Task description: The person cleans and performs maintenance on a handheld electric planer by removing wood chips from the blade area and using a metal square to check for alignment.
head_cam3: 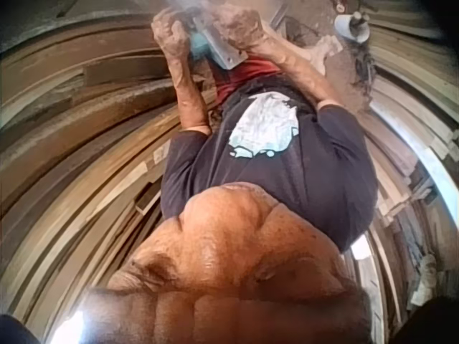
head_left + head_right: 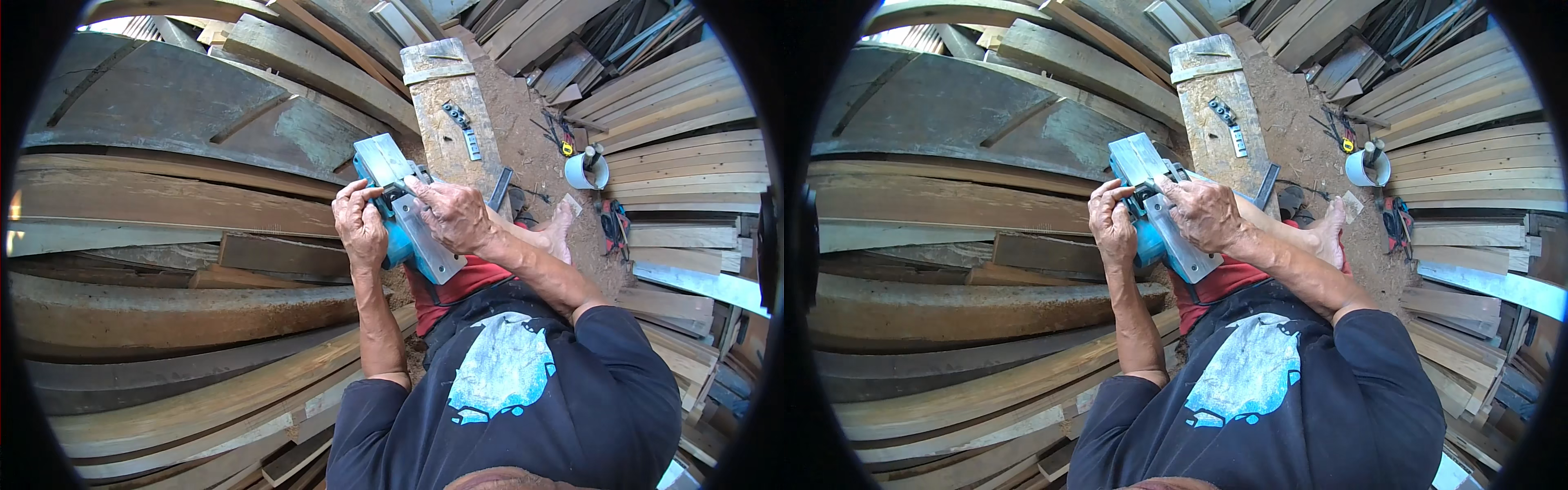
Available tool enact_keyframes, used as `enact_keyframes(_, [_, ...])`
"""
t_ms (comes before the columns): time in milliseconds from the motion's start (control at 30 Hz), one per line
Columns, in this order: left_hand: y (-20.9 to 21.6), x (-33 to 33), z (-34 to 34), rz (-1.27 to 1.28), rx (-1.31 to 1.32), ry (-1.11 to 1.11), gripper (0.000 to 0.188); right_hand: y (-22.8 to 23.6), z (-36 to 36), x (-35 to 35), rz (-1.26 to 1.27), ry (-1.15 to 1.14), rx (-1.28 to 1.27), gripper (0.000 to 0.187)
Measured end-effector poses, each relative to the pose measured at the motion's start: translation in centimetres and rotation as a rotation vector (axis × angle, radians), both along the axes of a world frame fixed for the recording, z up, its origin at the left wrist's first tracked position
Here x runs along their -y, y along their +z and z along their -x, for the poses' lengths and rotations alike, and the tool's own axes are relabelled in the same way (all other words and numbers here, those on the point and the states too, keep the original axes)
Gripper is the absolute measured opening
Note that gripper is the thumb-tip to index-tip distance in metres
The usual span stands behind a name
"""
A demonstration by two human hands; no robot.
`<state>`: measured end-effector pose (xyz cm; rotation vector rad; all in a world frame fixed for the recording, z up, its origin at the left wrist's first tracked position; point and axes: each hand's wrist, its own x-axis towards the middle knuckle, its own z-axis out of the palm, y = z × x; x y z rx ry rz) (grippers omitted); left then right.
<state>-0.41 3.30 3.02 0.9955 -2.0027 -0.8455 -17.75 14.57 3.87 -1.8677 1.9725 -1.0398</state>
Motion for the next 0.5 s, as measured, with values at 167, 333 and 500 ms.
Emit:
enact_keyframes(167, [-0.01,0.10,-0.08,-0.008,-0.004,-0.003,0.033,-0.09,-0.05,0.21,0.035,0.020,-0.030,0.051])
enact_keyframes(333, [0.07,0.02,0.11,-0.006,-0.011,-0.005,0.032,-0.33,-0.27,0.49,0.045,-0.006,-0.020,0.051])
enact_keyframes(500, [0.02,0.05,0.04,0.008,-0.016,-0.006,0.030,-0.01,-0.17,0.48,0.063,-0.003,-0.022,0.052])
